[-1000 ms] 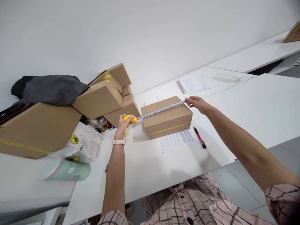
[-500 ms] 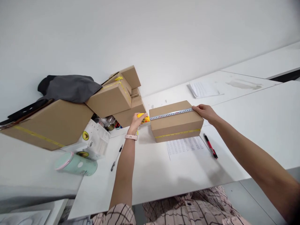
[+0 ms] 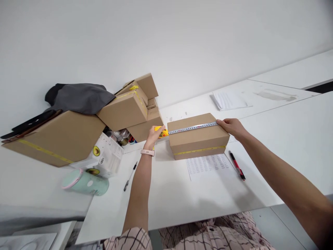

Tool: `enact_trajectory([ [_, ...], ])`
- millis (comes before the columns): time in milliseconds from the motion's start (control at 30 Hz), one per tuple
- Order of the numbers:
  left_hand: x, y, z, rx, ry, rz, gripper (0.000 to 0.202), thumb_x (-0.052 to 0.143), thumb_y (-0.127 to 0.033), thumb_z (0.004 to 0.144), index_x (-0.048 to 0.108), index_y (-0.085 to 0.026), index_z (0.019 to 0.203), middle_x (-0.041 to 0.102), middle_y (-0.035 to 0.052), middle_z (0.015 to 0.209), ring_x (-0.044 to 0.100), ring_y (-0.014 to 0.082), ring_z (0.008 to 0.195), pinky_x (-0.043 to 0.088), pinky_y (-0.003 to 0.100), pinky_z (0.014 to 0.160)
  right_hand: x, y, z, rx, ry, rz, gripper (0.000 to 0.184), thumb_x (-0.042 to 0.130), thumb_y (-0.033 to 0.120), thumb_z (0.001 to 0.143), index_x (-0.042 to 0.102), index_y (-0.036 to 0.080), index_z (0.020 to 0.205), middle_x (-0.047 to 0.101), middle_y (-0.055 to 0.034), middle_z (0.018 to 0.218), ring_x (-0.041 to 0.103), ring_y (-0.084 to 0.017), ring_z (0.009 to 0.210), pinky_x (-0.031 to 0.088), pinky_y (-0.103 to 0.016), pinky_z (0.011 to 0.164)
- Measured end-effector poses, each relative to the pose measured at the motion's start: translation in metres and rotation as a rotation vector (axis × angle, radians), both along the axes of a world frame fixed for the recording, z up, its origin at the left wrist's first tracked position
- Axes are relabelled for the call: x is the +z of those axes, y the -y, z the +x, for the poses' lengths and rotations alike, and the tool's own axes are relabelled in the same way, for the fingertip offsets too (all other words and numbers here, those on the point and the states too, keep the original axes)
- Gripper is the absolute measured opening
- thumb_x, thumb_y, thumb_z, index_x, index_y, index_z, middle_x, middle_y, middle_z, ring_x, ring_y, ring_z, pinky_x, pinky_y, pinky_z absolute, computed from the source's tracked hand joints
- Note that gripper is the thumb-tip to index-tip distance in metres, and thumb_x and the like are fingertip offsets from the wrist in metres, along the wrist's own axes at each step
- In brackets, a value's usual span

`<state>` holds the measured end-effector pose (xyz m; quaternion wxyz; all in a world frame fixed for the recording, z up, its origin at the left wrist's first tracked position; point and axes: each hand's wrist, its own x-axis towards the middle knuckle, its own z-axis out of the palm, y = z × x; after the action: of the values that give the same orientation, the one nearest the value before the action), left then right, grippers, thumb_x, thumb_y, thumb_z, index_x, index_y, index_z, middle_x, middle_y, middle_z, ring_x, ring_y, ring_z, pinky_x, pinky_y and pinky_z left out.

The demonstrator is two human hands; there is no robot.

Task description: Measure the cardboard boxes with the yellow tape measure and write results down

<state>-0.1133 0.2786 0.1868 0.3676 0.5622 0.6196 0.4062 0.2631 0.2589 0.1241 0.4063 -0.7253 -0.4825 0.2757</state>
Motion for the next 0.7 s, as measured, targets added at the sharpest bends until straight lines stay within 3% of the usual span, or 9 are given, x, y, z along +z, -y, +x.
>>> enact_trajectory([
  [133,0.002,0.000,0.002,-0.007,-0.009,0.000,0.037,0.075,-0.047,0.080,0.064,-0.016,0.097,0.073,0.0096,0.092,0.067,0.0186,0.079,0.046,0.026,0.063,0.004,0.001,-0.002,-0.008,0.056,-0.013,0.039,0.064,0.058,0.080,0.062,0.023,0.064,0.070,-0.0076,0.072,0.064,-0.025,0.071,0.043,-0.034,0.058],
  [233,0.011,0.010,-0.001,-0.027,-0.011,0.010,0.040,0.076,-0.044,0.080,0.065,-0.015,0.105,0.073,0.0107,0.099,0.067,0.0185,0.084,0.045,0.024,0.063,0.010,0.001,0.001,-0.027,0.090,0.011,0.037,0.064,0.055,0.081,0.062,0.023,0.065,0.070,-0.0072,0.073,0.063,-0.023,0.070,0.042,-0.034,0.060],
  [367,0.014,0.062,-0.008,-0.161,0.011,-0.029,0.050,0.079,-0.045,0.079,0.067,-0.018,0.119,0.074,0.0084,0.100,0.067,0.0174,0.081,0.042,0.021,0.056,0.025,0.000,0.006,-0.035,0.015,0.225,0.037,0.061,0.057,0.086,0.062,0.023,0.072,0.066,-0.0054,0.073,0.059,-0.020,0.071,0.044,-0.033,0.064],
  [467,-0.014,0.124,0.006,-0.473,0.223,-0.210,0.055,0.074,-0.052,0.083,0.063,-0.021,0.127,0.073,0.0099,0.106,0.068,0.0167,0.077,0.044,0.020,0.052,0.039,-0.006,-0.003,0.036,-0.008,0.338,0.038,0.059,0.059,0.088,0.062,0.022,0.077,0.063,-0.0044,0.074,0.056,-0.019,0.073,0.044,-0.032,0.066],
  [567,-0.055,0.173,0.041,-0.698,0.641,-0.499,0.072,0.075,-0.062,0.078,0.051,-0.020,0.132,0.071,0.0129,0.107,0.073,0.0236,0.076,0.055,0.027,0.051,0.051,-0.020,-0.028,0.255,0.043,0.307,0.039,0.057,0.058,0.088,0.063,0.021,0.080,0.067,-0.0053,0.082,0.057,-0.020,0.079,0.044,-0.033,0.072],
  [633,-0.072,0.188,0.068,-0.758,0.837,-0.564,0.080,0.081,-0.059,0.073,0.043,-0.023,0.133,0.070,0.0134,0.109,0.076,0.0280,0.079,0.059,0.032,0.055,0.056,-0.035,-0.045,0.393,0.110,0.239,0.039,0.055,0.058,0.090,0.063,0.020,0.081,0.070,-0.0066,0.088,0.059,-0.021,0.082,0.044,-0.033,0.074],
  [700,-0.073,0.188,0.090,-0.741,0.924,-0.536,0.073,0.081,-0.056,0.075,0.044,-0.024,0.128,0.069,0.0140,0.112,0.077,0.0295,0.082,0.060,0.032,0.057,0.058,-0.052,-0.059,0.444,0.180,0.179,0.038,0.055,0.055,0.091,0.063,0.019,0.083,0.072,-0.0084,0.094,0.060,-0.022,0.085,0.044,-0.032,0.074],
])
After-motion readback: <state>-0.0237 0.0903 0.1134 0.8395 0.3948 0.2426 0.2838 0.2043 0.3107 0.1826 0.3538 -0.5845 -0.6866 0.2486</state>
